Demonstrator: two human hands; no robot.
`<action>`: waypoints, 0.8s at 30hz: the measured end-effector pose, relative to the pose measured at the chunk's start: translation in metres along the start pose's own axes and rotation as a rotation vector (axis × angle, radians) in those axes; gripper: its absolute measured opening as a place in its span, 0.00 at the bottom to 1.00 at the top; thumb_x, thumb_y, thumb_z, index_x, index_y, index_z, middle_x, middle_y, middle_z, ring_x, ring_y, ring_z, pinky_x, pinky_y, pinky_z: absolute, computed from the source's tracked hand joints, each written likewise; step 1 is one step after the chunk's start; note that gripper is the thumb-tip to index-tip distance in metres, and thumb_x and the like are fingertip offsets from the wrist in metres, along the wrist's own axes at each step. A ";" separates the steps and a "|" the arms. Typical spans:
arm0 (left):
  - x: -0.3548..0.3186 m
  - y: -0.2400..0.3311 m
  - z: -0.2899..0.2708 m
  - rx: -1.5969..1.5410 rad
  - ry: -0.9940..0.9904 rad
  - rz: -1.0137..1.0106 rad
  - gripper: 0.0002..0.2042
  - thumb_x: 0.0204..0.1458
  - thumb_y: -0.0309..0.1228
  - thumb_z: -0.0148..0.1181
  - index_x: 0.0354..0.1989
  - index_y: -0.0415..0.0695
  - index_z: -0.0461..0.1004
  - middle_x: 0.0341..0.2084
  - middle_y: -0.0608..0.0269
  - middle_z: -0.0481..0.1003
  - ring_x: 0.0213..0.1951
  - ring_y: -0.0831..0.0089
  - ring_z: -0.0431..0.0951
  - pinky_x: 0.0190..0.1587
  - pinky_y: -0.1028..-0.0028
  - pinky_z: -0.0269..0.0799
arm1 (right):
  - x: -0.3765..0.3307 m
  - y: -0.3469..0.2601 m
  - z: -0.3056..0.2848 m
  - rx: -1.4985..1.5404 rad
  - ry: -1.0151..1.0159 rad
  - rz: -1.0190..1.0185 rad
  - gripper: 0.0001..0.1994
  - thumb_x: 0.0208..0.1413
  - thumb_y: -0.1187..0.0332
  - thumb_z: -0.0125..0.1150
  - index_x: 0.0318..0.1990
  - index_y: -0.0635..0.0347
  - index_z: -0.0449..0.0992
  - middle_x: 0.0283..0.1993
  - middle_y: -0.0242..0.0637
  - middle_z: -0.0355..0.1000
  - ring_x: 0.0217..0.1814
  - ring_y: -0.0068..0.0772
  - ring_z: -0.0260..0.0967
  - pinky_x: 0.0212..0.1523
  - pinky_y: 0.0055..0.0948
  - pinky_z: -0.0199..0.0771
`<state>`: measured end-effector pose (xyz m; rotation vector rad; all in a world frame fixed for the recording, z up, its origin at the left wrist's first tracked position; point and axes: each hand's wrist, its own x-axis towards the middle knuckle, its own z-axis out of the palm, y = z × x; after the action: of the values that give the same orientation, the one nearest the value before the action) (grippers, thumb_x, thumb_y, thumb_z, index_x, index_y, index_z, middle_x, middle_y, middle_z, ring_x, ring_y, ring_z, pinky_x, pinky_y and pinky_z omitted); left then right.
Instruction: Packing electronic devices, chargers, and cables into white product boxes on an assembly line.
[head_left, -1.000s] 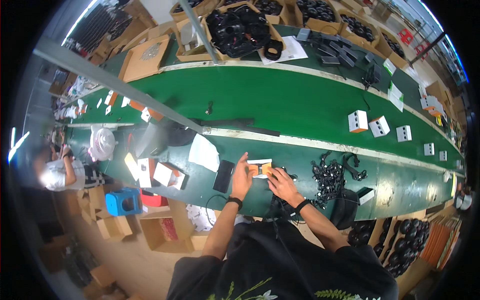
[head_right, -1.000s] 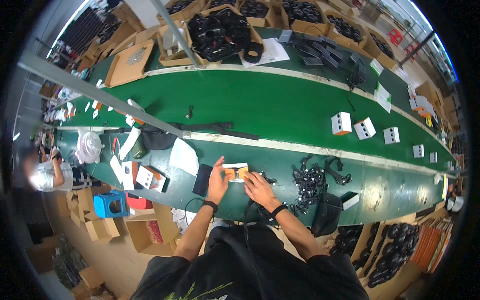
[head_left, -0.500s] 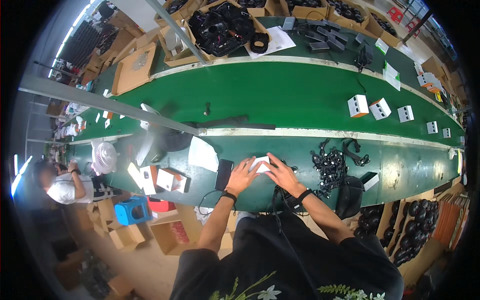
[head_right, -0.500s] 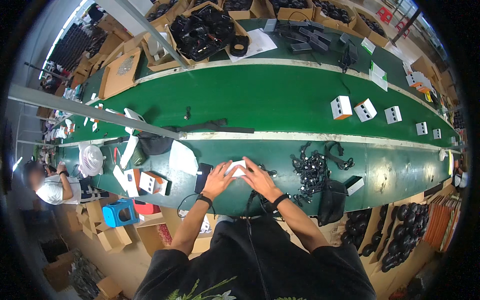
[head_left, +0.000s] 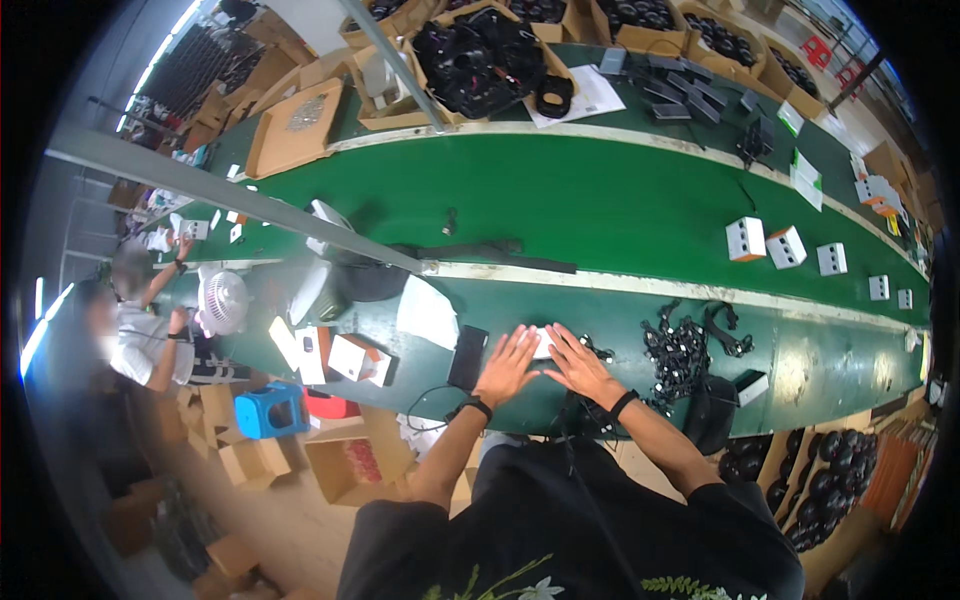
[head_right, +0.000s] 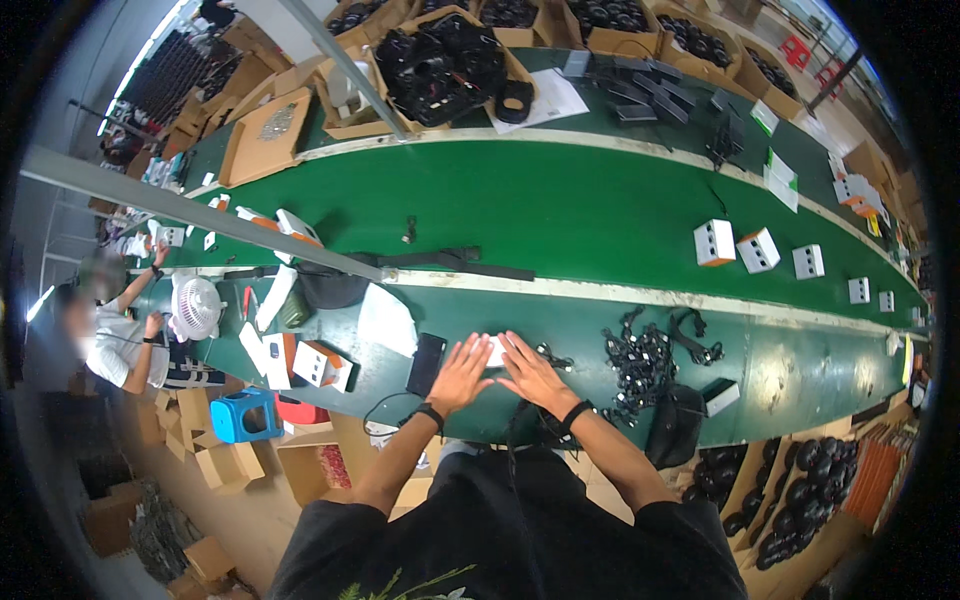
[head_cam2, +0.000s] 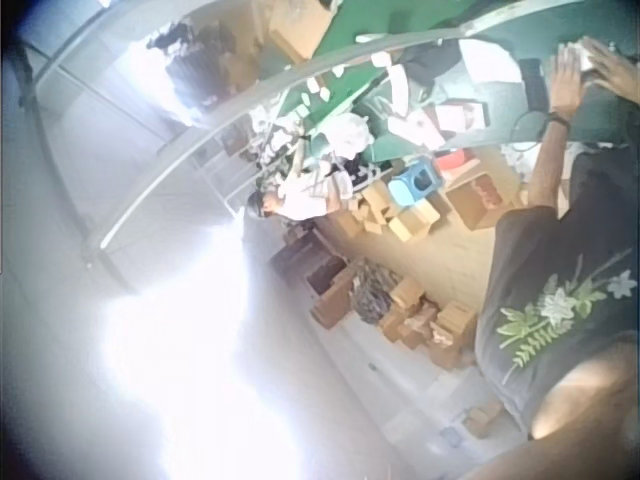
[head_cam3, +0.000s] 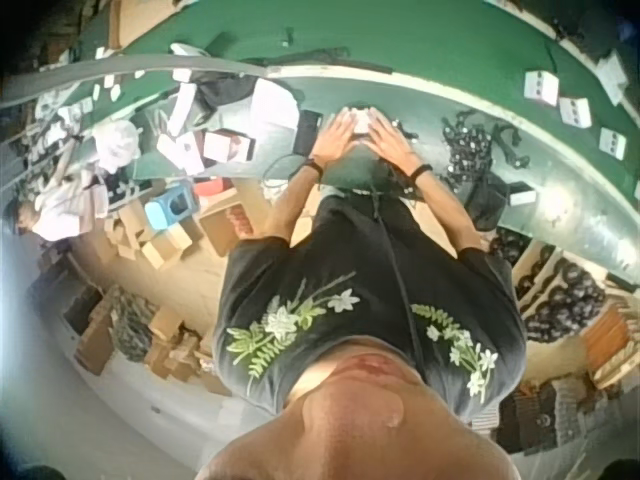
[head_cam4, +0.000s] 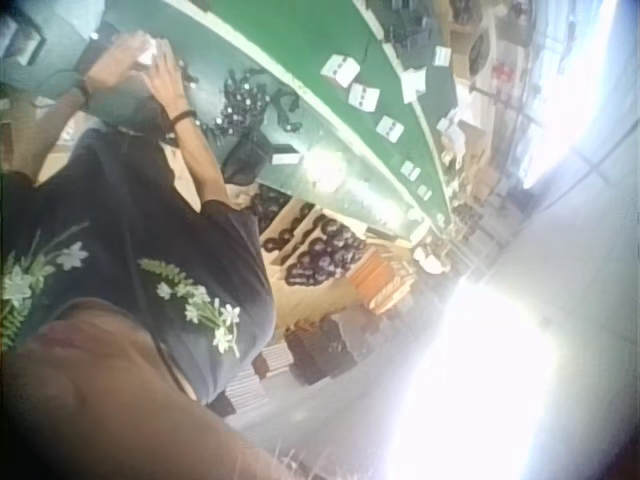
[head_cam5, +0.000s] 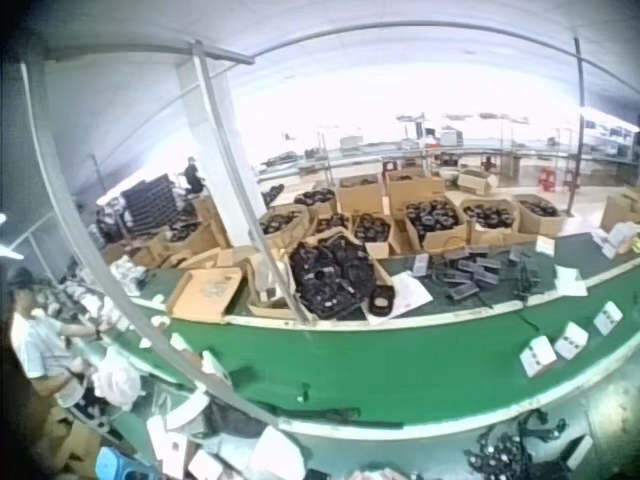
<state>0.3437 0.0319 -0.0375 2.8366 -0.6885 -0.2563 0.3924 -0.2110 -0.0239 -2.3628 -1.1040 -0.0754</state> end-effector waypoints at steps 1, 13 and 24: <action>0.001 -0.001 -0.004 -0.037 -0.005 0.017 0.41 0.68 0.51 0.58 0.83 0.43 0.51 0.84 0.51 0.49 0.84 0.53 0.46 0.81 0.47 0.47 | 0.004 0.001 0.003 0.038 -0.059 0.045 0.23 0.62 0.61 0.71 0.59 0.63 0.78 0.80 0.48 0.60 0.83 0.52 0.55 0.72 0.48 0.75; -0.053 -0.240 -0.078 -0.646 0.973 -0.787 0.24 0.62 0.19 0.59 0.68 0.37 0.71 0.69 0.48 0.71 0.68 0.57 0.73 0.68 0.56 0.72 | 0.060 0.132 -0.037 -0.485 0.426 0.859 0.26 0.57 0.71 0.74 0.63 0.62 0.74 0.67 0.54 0.69 0.69 0.60 0.67 0.70 0.53 0.67; 0.031 -0.535 -0.157 -0.588 0.581 -0.553 0.66 0.28 0.28 0.90 0.81 0.41 0.52 0.74 0.39 0.63 0.72 0.46 0.68 0.74 0.56 0.67 | 0.349 0.082 0.129 -0.122 0.184 0.764 0.36 0.59 0.43 0.73 0.63 0.64 0.73 0.52 0.49 0.76 0.52 0.54 0.79 0.48 0.45 0.86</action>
<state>0.6357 0.5076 -0.0201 2.2764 0.2623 0.2464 0.6630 0.0517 -0.0784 -2.6594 -0.0709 -0.0836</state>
